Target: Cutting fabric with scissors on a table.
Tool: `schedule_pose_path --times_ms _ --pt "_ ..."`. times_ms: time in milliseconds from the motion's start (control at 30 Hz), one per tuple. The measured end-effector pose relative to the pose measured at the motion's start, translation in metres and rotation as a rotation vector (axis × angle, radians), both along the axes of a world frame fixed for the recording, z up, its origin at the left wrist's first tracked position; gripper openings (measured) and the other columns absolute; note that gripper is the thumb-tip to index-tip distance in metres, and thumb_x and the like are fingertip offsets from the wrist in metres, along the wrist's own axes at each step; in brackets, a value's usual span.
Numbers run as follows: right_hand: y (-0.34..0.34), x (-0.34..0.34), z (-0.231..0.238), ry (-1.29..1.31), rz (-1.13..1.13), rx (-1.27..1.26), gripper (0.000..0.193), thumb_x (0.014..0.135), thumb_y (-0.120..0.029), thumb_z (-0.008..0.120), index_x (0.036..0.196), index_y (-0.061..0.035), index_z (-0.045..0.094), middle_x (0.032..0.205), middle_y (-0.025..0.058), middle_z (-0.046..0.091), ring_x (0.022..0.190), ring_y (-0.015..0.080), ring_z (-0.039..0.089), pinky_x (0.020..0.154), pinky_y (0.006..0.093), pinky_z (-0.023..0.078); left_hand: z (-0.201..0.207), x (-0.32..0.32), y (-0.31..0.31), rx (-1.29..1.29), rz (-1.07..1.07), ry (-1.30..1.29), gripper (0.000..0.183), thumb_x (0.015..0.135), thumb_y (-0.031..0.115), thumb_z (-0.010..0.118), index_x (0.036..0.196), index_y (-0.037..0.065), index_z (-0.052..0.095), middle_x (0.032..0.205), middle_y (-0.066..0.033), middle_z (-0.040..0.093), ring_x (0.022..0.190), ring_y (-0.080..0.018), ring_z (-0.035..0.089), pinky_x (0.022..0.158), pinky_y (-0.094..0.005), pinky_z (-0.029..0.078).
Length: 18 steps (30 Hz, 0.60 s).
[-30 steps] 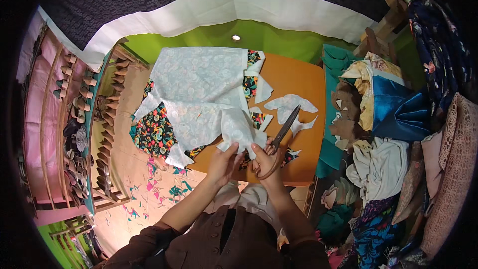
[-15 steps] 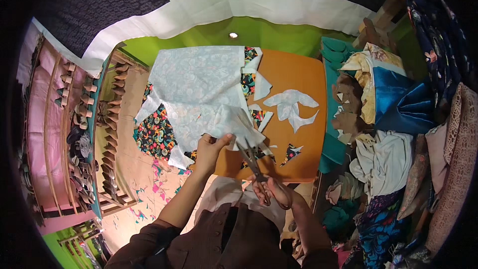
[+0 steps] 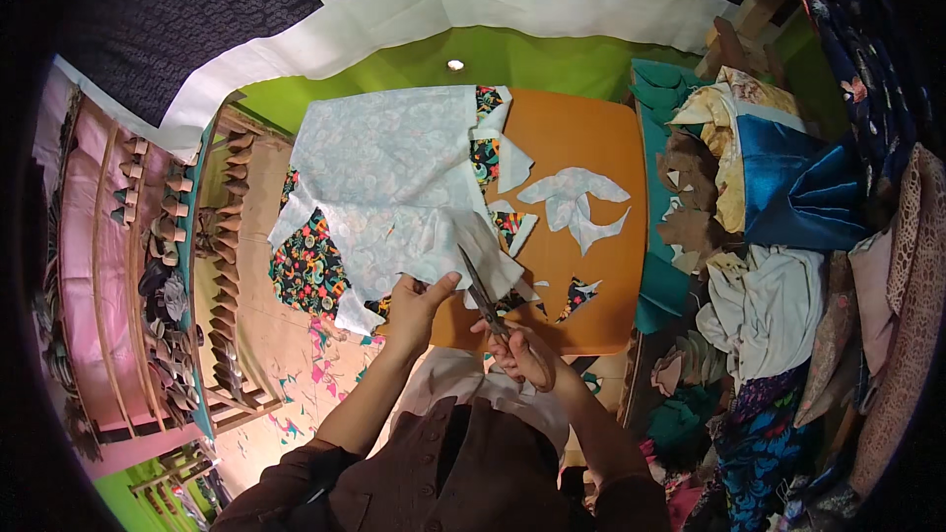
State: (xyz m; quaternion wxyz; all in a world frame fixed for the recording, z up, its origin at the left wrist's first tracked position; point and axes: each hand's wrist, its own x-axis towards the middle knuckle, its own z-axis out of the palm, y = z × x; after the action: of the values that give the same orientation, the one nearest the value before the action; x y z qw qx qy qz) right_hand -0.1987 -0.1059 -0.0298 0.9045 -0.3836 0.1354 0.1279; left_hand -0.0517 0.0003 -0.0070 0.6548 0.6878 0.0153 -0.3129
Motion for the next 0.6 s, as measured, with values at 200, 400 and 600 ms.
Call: schedule_pose_path --times_ms 200,400,600 --pt "-0.003 -0.004 0.009 0.016 0.038 -0.101 0.082 0.068 -0.069 0.039 0.115 -0.0023 0.043 0.067 -0.0042 0.03 0.049 0.0016 0.025 0.042 0.0161 0.02 -0.004 -0.001 0.007 -0.011 0.015 0.001 0.022 0.071 0.015 0.069 0.083 0.002 0.056 0.07 0.0012 0.055 0.057 -0.0041 0.042 0.053 -0.0189 0.032" --pt "0.005 -0.006 0.001 0.036 0.012 -0.016 0.087 0.065 -0.072 0.038 0.117 -0.0021 0.041 0.068 -0.0048 0.03 0.05 0.0019 0.024 0.042 0.0166 0.019 0.005 0.001 0.013 0.071 -0.175 0.04 0.034 0.068 0.015 0.071 0.091 -0.003 0.053 0.076 -0.0038 0.057 0.069 -0.0114 0.052 0.062 -0.024 0.043" --pt "-0.002 -0.009 0.003 0.044 0.07 -0.058 0.091 0.063 -0.074 0.038 0.117 -0.0015 0.041 0.068 -0.0051 0.03 0.051 0.0023 0.024 0.044 0.0164 0.02 0.008 0.001 0.019 0.03 -0.265 0.062 0.05 0.064 0.008 0.073 0.105 -0.003 0.046 0.096 -0.0083 0.053 0.087 -0.0169 0.051 0.074 -0.0268 0.044"
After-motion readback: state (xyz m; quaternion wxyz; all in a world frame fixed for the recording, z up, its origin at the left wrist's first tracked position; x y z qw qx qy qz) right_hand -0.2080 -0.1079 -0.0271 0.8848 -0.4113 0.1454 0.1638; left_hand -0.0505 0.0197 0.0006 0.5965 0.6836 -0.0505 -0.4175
